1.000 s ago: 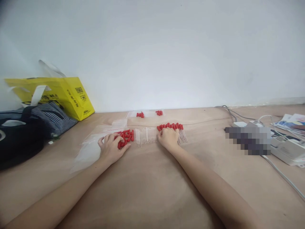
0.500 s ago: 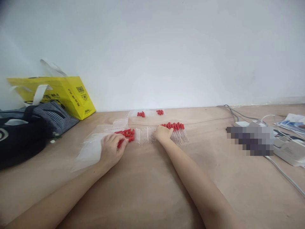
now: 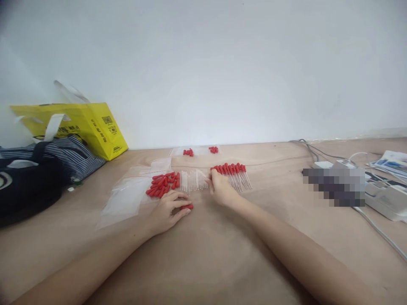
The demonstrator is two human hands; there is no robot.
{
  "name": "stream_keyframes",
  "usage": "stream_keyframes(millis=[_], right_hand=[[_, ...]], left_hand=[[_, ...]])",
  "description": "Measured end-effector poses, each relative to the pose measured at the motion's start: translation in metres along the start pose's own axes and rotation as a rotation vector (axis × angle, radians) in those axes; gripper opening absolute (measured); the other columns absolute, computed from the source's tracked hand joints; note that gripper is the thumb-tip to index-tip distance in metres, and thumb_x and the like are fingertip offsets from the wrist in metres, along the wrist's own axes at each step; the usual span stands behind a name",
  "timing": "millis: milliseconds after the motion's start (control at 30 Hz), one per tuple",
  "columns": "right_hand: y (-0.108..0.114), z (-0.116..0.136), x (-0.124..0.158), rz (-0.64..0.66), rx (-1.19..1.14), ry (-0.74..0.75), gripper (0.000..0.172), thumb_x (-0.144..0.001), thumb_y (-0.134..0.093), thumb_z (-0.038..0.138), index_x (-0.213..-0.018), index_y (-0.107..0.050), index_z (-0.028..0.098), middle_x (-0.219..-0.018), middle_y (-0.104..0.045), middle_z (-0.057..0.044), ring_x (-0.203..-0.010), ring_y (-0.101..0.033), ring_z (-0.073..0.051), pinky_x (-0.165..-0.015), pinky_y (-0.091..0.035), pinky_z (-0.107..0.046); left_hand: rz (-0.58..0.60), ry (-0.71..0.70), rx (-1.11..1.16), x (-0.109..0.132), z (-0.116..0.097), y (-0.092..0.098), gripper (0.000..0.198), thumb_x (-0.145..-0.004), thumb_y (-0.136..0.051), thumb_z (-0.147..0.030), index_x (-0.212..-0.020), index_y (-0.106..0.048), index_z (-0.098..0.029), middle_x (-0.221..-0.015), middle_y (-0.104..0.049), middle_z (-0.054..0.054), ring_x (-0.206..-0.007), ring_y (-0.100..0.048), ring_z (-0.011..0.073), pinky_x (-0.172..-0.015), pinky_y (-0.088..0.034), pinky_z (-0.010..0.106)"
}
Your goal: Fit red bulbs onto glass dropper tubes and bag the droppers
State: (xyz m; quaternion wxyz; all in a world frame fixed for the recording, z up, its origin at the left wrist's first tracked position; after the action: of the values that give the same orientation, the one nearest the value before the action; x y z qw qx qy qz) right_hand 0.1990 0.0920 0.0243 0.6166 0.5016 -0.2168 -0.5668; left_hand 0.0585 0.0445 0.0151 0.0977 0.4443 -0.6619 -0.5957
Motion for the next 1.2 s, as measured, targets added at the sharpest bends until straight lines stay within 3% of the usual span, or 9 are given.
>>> stream_keyframes(millis=[100,233,567,833,1200], right_hand=[[-0.001,0.009,0.032,-0.075,-0.042,0.274,0.018,-0.085,-0.032,0.016,-0.090,-0.049,0.014,-0.082,-0.058,-0.007,-0.070,-0.049,-0.015,-0.067,-0.035,-0.028],[-0.008,0.019,0.059,-0.137,0.024,0.428,0.026,-0.084,-0.031,0.010,-0.099,-0.052,0.014,-0.082,-0.057,-0.008,-0.072,-0.047,-0.015,-0.073,-0.033,-0.031],[-0.009,0.034,0.062,-0.165,-0.041,0.440,0.024,-0.083,-0.037,0.014,-0.101,-0.054,0.016,-0.080,-0.059,-0.006,-0.070,-0.048,-0.014,-0.069,-0.030,-0.030],[-0.004,0.033,0.062,-0.205,-0.028,0.408,0.023,-0.082,-0.038,0.015,-0.098,-0.056,0.017,-0.077,-0.059,-0.004,-0.066,-0.047,-0.013,-0.066,-0.028,-0.028],[-0.006,0.040,0.065,-0.179,0.079,0.504,0.027,-0.075,-0.038,0.006,-0.087,-0.060,0.017,-0.067,-0.054,-0.002,-0.059,-0.040,-0.011,-0.065,-0.023,-0.030]], left_hand=[[-0.027,0.028,-0.014,-0.003,-0.001,0.000,0.016,-0.080,-0.049,-0.029,-0.083,-0.064,-0.024,-0.090,-0.063,0.003,-0.088,-0.052,0.0188,-0.077,-0.034,0.036],[-0.062,0.084,-0.068,-0.003,-0.003,0.002,0.015,-0.083,-0.044,-0.026,-0.083,-0.058,-0.021,-0.082,-0.064,0.000,-0.084,-0.053,0.0169,-0.084,-0.026,0.039],[-0.100,0.092,-0.060,-0.001,-0.002,0.004,0.017,-0.085,-0.040,-0.024,-0.092,-0.055,-0.022,-0.084,-0.064,0.000,-0.085,-0.053,0.0153,-0.087,-0.019,0.039],[-0.123,0.110,-0.019,0.000,0.000,0.004,0.018,-0.086,-0.039,-0.026,-0.089,-0.056,-0.022,-0.083,-0.064,-0.001,-0.083,-0.053,0.0146,-0.085,-0.021,0.037],[-0.122,0.077,0.009,0.002,-0.007,0.005,0.017,-0.083,-0.042,-0.026,-0.081,-0.059,-0.022,-0.073,-0.062,-0.001,-0.077,-0.053,0.0146,-0.086,-0.021,0.039]])
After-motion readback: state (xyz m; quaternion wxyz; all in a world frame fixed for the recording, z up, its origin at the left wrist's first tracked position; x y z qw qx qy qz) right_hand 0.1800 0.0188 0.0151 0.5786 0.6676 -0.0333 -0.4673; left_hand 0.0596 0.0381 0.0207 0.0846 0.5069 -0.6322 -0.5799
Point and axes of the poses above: each hand's wrist, its own x-axis away from the middle knuckle, its own y-axis out of the back of the hand, z = x × y, the point moved 8 cm from there along -x, towards the middle knuckle
